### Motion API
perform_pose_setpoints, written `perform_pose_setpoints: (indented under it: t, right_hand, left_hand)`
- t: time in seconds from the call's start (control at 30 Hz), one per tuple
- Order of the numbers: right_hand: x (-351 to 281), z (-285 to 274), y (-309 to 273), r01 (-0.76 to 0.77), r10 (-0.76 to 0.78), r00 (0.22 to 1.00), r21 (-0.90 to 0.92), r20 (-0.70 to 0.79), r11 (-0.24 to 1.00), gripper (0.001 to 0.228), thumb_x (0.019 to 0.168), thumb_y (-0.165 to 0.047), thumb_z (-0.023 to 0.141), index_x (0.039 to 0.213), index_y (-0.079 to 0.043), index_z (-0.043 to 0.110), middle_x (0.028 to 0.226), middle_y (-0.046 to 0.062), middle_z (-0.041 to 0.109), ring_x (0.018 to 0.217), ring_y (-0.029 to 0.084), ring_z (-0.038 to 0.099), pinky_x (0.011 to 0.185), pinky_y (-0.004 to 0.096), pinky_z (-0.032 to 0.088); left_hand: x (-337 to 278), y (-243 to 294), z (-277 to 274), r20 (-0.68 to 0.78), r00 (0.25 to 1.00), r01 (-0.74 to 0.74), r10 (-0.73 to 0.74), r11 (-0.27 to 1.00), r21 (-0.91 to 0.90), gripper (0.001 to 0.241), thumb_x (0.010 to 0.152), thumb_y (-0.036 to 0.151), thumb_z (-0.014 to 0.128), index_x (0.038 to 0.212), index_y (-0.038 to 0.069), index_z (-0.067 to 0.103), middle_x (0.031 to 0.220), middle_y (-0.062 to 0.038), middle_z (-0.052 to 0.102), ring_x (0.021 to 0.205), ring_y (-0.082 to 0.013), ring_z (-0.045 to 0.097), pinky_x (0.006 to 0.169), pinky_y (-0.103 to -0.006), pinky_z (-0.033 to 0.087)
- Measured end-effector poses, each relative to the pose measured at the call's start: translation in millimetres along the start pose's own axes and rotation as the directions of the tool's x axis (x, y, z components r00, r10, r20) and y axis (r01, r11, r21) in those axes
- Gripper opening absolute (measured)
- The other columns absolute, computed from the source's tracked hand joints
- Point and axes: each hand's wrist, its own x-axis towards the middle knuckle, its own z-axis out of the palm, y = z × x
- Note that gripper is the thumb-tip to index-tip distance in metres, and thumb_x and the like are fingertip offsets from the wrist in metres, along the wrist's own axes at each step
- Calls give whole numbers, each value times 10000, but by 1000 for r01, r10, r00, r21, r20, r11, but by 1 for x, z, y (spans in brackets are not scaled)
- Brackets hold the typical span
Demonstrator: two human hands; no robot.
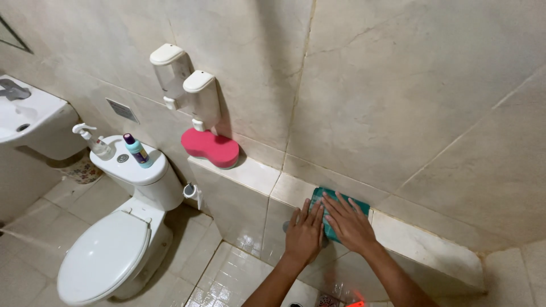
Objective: The person wipes a tiled ledge with a green cloth, then opens the toilet lid and seat. They pick up a cleaning bottle, open it, and pour the liquid into the toilet bowl before scrubbing the inside with a brush.
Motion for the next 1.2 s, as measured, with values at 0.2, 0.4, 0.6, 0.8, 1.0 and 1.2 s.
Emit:
perform_pose_setpoints:
  t: [0.2,0.4,0.6,0.8,1.0,1.2]
  right_hand:
    - [9,9,-4,19,-20,1000,-23,-13,1000,586,1065,-416,338,1590,-155,332,1665,-8,283,1526,246,224,1199,456,183]
    - [56,14,-44,89,-94,992,-56,-82,994,561,1061,-424,396,1553,-157,374,1663,8,317,1497,299,313,1181,477,263]
    - [123,36,-88,131,-142,972,-73,-187,989,546,1031,-391,455,1520,-147,440,1619,42,384,1405,345,409,1119,510,315]
    - [174,47,-127,135,-137,954,-23,-266,991,508,1043,-392,484,1497,-165,489,1595,23,442,1353,334,475,1123,491,351]
    - [191,53,-134,152,-151,940,-20,-307,988,515,1010,-366,511,1467,-129,545,1544,54,494,1300,349,515,1063,507,356]
    - [183,46,-136,154,-136,934,28,-331,988,507,1032,-389,511,1484,-159,535,1566,26,497,1342,332,518,1114,492,361]
  left_hand:
    - [2,-8,-3,63,996,58,-59,998,16,545,994,218,551,1507,44,491,1613,-85,433,1543,-315,272,1181,-579,237]
    - [-2,-54,-21,-21,992,130,-128,981,145,557,993,260,537,1514,70,483,1588,-72,439,1526,-337,259,1178,-607,207]
    - [8,-110,-48,-63,960,280,-273,929,242,577,957,268,538,1508,98,500,1612,-54,415,1550,-331,248,1216,-543,220]
    - [16,-161,-56,-146,914,406,-379,866,293,554,957,278,530,1484,107,507,1608,-49,416,1534,-346,261,1209,-532,235]
    - [21,-175,-63,-70,898,436,-434,861,261,557,993,279,513,1512,81,476,1623,-64,392,1535,-338,262,1210,-502,260]
    - [21,-179,-59,-40,898,437,-438,880,185,578,969,236,514,1514,57,450,1638,-95,366,1528,-330,258,1192,-459,280]
